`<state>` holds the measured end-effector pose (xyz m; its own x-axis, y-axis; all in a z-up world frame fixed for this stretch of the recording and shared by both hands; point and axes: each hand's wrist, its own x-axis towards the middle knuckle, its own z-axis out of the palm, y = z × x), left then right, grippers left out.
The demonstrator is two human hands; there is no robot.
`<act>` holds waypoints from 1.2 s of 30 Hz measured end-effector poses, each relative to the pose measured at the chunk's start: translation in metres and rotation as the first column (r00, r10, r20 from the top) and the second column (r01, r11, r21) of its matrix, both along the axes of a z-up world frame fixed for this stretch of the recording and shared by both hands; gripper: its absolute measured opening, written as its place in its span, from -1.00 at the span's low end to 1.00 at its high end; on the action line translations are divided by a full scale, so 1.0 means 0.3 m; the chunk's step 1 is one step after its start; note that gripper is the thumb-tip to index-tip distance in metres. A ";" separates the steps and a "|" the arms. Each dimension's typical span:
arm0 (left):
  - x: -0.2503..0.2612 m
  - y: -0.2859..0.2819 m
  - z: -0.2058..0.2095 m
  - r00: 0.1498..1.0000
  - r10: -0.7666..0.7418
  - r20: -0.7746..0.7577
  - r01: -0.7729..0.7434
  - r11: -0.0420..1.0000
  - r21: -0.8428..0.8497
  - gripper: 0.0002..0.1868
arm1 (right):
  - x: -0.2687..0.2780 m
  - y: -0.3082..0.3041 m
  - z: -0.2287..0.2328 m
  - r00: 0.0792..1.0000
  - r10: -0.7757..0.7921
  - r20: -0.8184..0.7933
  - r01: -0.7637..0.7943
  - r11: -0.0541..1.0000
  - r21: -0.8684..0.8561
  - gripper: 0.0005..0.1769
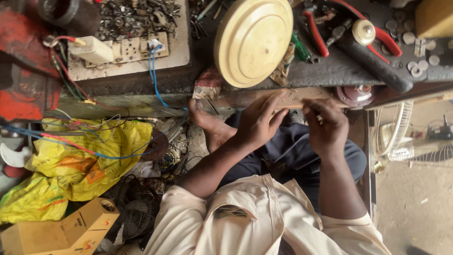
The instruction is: The person sits on the floor and works on a beige circular electrical component, likely a ceiling fan cap. They manipulate small wires and parts with their hands, then attach a small gear-like piece to the center of the component.
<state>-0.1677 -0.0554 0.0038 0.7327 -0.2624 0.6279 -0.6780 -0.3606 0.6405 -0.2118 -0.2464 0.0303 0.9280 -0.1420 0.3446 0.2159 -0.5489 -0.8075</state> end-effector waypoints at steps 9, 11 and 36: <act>-0.115 0.072 0.038 0.858 -0.372 -0.354 0.269 0.913 -0.308 -0.80 | -0.130 0.030 -0.007 0.983 0.179 0.034 -0.180 0.983 0.028 -0.69; -0.139 0.066 0.007 0.744 -0.477 -0.468 0.254 0.850 -0.462 -0.85 | -0.141 0.026 -0.008 0.981 0.194 0.020 -0.195 0.980 0.049 -0.69; -0.217 0.030 -0.106 0.395 -0.678 -0.620 0.100 0.703 -0.704 -0.82 | -0.211 -0.018 -0.153 0.948 0.291 -0.131 -0.169 0.806 0.567 -0.85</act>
<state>-0.2329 -0.0464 -0.0281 0.8364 -0.5456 -0.0526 0.2810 0.3445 0.8957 -0.2752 -0.2518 -0.0155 0.9967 -0.0218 0.0780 0.0788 0.0366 -0.9962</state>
